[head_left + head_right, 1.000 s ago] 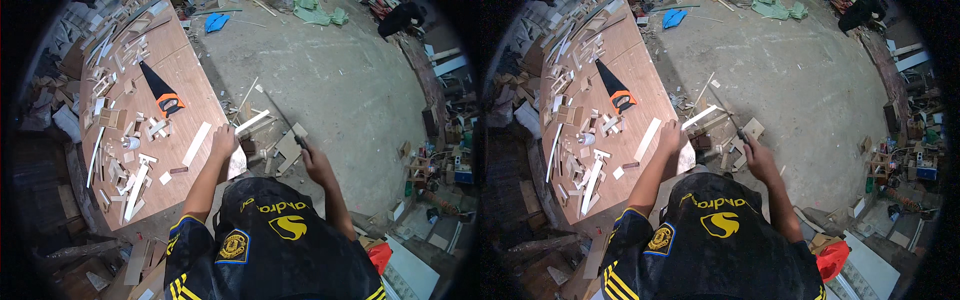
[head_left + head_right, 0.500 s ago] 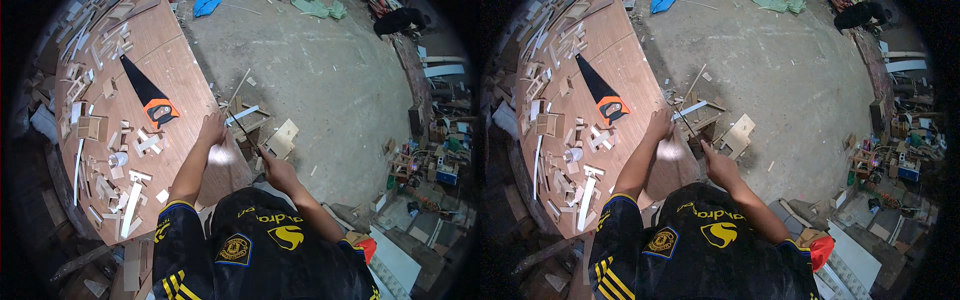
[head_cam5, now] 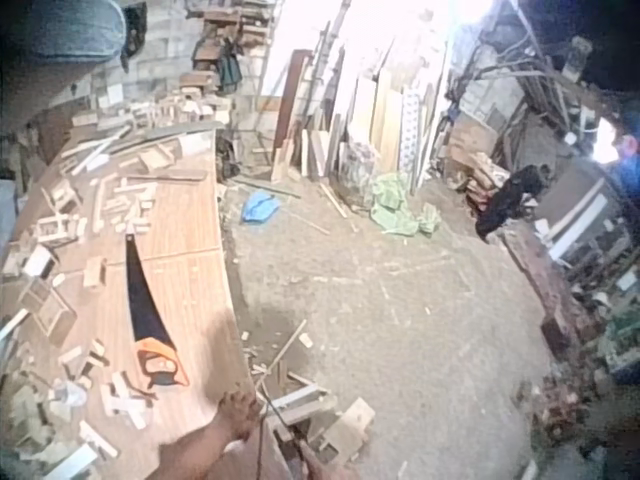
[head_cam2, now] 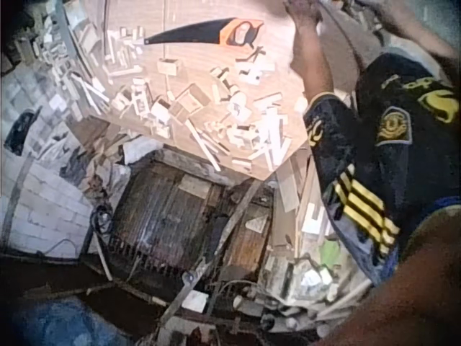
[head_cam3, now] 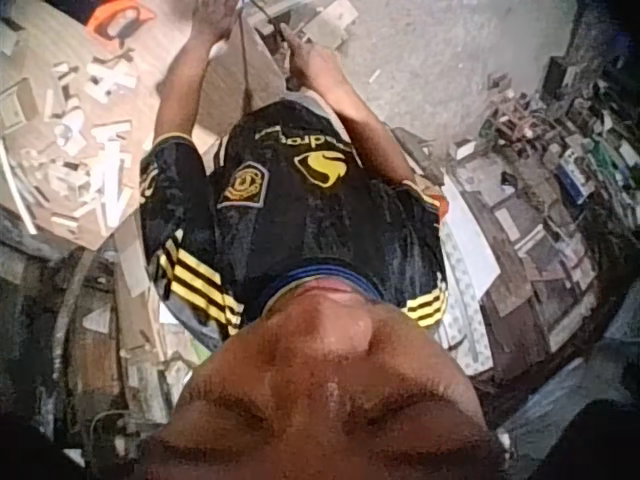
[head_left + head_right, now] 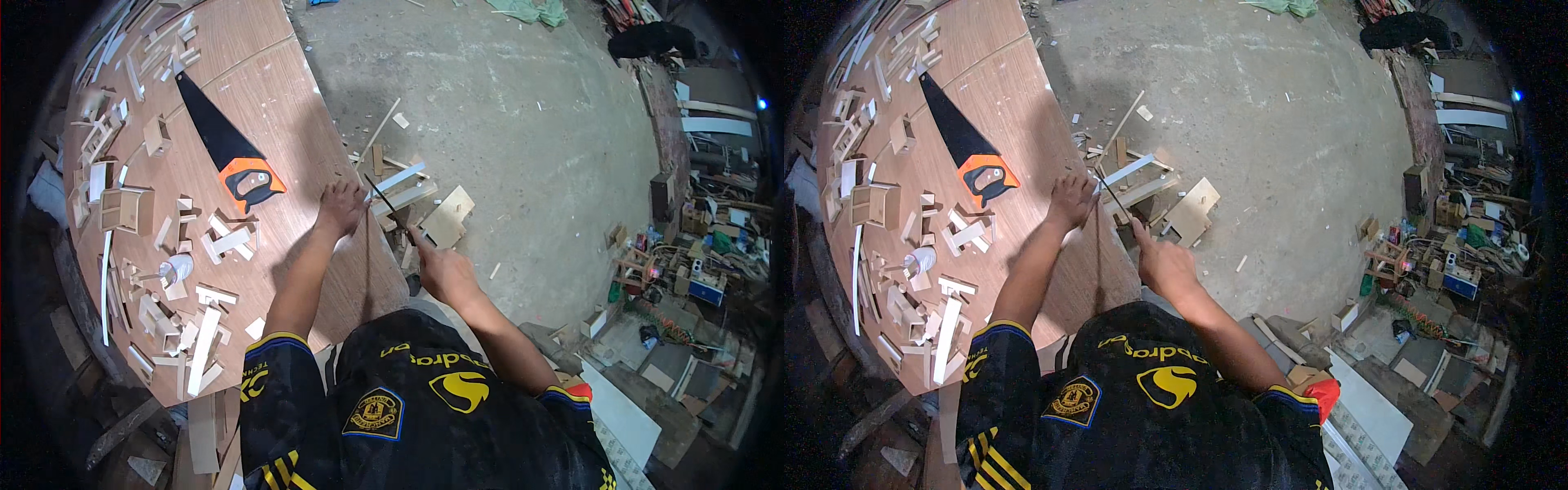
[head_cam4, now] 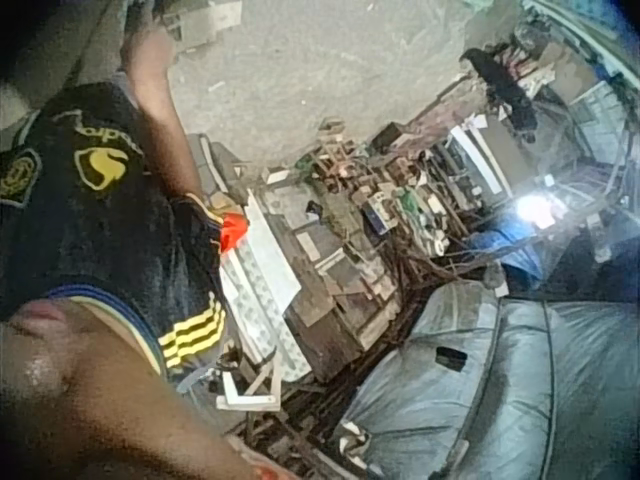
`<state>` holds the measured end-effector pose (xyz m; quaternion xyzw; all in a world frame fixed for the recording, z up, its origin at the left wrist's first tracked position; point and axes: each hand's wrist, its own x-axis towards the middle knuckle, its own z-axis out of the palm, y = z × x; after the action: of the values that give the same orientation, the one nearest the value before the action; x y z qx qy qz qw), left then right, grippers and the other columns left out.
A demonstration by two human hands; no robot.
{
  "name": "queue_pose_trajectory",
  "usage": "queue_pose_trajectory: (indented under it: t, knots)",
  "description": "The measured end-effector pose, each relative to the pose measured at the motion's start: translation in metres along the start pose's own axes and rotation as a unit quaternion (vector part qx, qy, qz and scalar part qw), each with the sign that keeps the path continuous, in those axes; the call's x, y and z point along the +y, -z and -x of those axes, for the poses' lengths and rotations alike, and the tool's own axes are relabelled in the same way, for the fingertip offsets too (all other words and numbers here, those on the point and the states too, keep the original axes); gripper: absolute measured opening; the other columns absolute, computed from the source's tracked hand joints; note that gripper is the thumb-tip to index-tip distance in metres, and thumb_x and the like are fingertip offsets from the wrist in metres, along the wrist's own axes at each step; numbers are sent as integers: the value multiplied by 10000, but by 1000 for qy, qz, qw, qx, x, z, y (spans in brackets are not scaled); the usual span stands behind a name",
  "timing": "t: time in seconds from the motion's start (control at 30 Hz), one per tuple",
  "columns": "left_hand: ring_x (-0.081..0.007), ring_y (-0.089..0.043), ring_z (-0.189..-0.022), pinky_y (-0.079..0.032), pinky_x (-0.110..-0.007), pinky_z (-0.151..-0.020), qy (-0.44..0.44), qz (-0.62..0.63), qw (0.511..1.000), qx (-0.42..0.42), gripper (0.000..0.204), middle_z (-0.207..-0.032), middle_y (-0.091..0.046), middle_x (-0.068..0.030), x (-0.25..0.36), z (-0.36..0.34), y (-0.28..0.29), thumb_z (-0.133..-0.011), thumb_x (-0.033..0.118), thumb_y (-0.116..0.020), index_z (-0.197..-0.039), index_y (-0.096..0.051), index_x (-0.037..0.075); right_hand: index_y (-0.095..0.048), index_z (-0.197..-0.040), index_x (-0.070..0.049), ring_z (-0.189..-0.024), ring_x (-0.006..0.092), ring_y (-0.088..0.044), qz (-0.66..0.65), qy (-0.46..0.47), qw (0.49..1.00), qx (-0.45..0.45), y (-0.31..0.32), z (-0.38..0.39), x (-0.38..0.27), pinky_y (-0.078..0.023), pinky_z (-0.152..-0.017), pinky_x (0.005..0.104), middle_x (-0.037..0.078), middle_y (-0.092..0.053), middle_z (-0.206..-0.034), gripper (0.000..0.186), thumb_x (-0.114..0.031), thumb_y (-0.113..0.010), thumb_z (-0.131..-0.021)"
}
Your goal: The recorder cuts a small piece of wood using a hand saw and then sands the edges with sandpaper.
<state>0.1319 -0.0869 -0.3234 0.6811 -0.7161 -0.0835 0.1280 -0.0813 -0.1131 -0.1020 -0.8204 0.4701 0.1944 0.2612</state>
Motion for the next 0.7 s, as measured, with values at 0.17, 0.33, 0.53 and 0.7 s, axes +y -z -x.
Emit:
queue_pose_trajectory:
  t: [0.17,0.33,0.53,0.7]
  knots:
    - [-271,-456,-1084,-346,-438,-879,-13,5,1000,-4,305,-1091,-518,-75,2,-4,8,-922,358,-480,-1091,-555,116,-333,-1440,-169,-705,377,-667,58,-27,997,-42,17,2,-17,-528,-676,463,207,-671,-776,676,-92,-500,-789]
    - [-256,-458,-1079,-340,-428,-885,-14,32,998,43,271,-1074,-520,-70,3,-3,12,-918,328,-497,-1085,-559,123,-363,-1421,-165,-720,366,-674,88,-39,994,-58,18,-9,-33,-529,-672,461,203,-669,-754,644,-102,-494,-793]
    - [-247,-457,-1074,-330,-412,-901,0,51,999,8,245,-1046,-522,-75,6,-4,24,-922,288,-488,-1094,-558,127,-405,-1383,-125,-760,349,-682,114,-26,989,-89,34,-23,-51,-533,-679,443,192,-682,-801,565,-109,-466,-821]
    - [-246,-461,-1070,-332,-409,-904,4,48,999,-18,244,-1044,-527,-75,8,-3,37,-927,278,-480,-1102,-568,132,-483,-1288,-69,-792,323,-689,133,-17,983,-122,43,-33,-56,-537,-664,430,180,-692,-854,433,-114,-437,-860]
